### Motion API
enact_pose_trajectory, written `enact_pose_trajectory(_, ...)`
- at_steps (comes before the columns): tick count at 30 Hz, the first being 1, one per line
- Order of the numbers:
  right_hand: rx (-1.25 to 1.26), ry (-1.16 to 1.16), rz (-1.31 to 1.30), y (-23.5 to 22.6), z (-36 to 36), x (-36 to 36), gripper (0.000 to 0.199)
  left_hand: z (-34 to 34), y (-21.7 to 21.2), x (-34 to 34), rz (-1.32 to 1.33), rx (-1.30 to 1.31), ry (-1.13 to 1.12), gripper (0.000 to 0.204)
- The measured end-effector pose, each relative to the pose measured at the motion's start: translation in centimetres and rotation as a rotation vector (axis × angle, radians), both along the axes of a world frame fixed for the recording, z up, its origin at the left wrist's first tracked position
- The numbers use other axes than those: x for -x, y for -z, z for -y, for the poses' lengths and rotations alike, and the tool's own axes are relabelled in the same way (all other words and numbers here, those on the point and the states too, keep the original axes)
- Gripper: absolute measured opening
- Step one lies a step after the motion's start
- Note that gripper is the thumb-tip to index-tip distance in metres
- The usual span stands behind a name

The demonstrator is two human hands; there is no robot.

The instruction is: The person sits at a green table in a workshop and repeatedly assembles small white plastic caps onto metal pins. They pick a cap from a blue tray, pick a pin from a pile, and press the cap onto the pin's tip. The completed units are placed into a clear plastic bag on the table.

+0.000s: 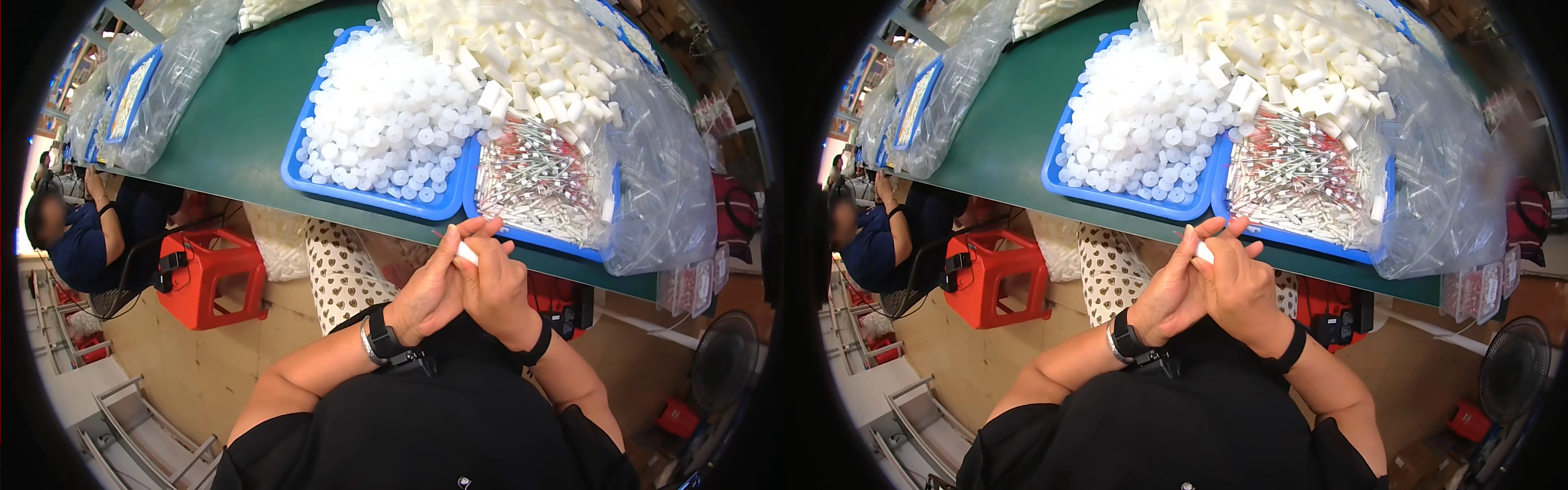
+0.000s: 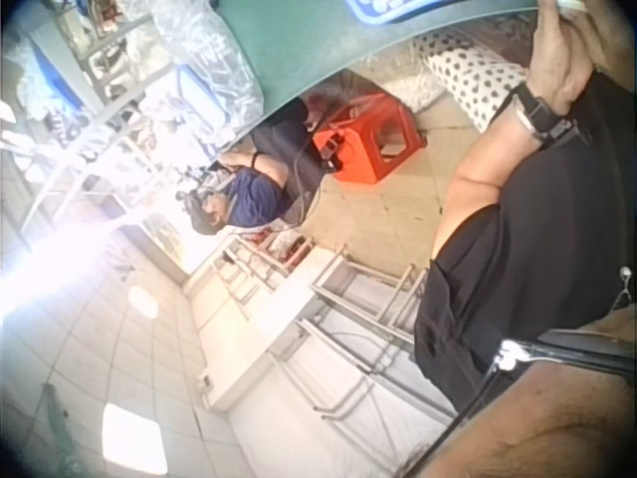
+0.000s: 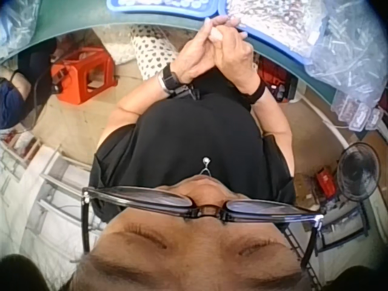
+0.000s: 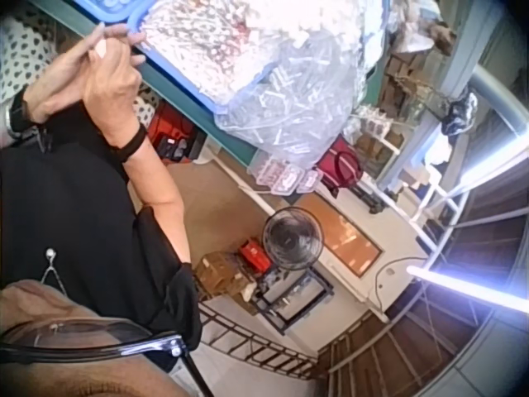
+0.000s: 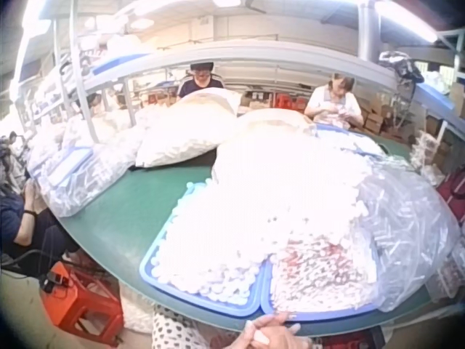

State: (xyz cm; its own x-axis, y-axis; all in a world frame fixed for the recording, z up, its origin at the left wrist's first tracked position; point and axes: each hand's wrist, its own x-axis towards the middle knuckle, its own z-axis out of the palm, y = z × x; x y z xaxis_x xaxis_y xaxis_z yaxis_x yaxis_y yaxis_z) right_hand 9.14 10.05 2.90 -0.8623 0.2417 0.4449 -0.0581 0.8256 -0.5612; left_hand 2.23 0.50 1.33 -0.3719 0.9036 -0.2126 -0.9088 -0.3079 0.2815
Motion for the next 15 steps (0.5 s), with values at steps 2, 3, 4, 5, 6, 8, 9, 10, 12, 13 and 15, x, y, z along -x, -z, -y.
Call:
enact_pose_trajectory(2, 0.119, 0.018, 0.003, 1.1, 0.0, 0.1, 0.018, 0.0, 0.5, 0.3, -0.038, 0.020, -0.015, 0.059)
enact_pose_trajectory(3, 0.178, 0.027, 0.004, 1.4, 0.1, 0.1, 0.017, 0.0, 0.7, 0.4, -0.058, 0.030, -0.023, 0.058)
enact_pose_trajectory(4, 0.288, 0.024, 0.040, 1.4, 0.1, 0.1, 0.017, 0.2, 0.7, 0.6, -0.064, 0.044, -0.013, 0.059)
enact_pose_trajectory(5, 0.397, 0.021, 0.076, 1.2, 0.2, 0.0, 0.017, 0.5, 0.7, 0.9, -0.070, 0.059, -0.003, 0.060)
enact_pose_trajectory(6, 0.506, 0.018, 0.112, 1.0, 0.2, -0.1, 0.017, 0.7, 0.7, 1.0, -0.077, 0.073, 0.006, 0.061)
enact_pose_trajectory(8, 0.563, -0.010, 0.185, 0.7, 0.0, -0.3, 0.019, 0.8, 0.6, 0.9, -0.239, 0.133, 0.014, 0.064)
enact_pose_trajectory(9, 0.591, -0.024, 0.222, 0.7, -0.1, -0.3, 0.019, 0.8, 0.6, 0.8, -0.320, 0.163, 0.018, 0.065)
enact_pose_trajectory(10, 0.578, -0.026, 0.212, 0.7, 0.0, -0.3, 0.019, 0.8, 0.8, 0.6, -0.339, 0.164, 0.005, 0.065)
enact_pose_trajectory(12, 0.554, -0.030, 0.192, 0.8, 0.3, -0.2, 0.017, 0.9, 1.2, 0.2, -0.378, 0.168, -0.020, 0.066)
enact_pose_trajectory(13, 0.796, -0.056, 0.262, 1.1, 0.1, -0.2, 0.017, 1.0, 1.3, 0.1, -0.378, 0.185, -0.006, 0.066)
enact_pose_trajectory(15, 1.280, -0.108, 0.401, 1.9, -0.8, -0.3, 0.018, 1.4, 1.3, 0.3, -0.379, 0.221, 0.025, 0.067)
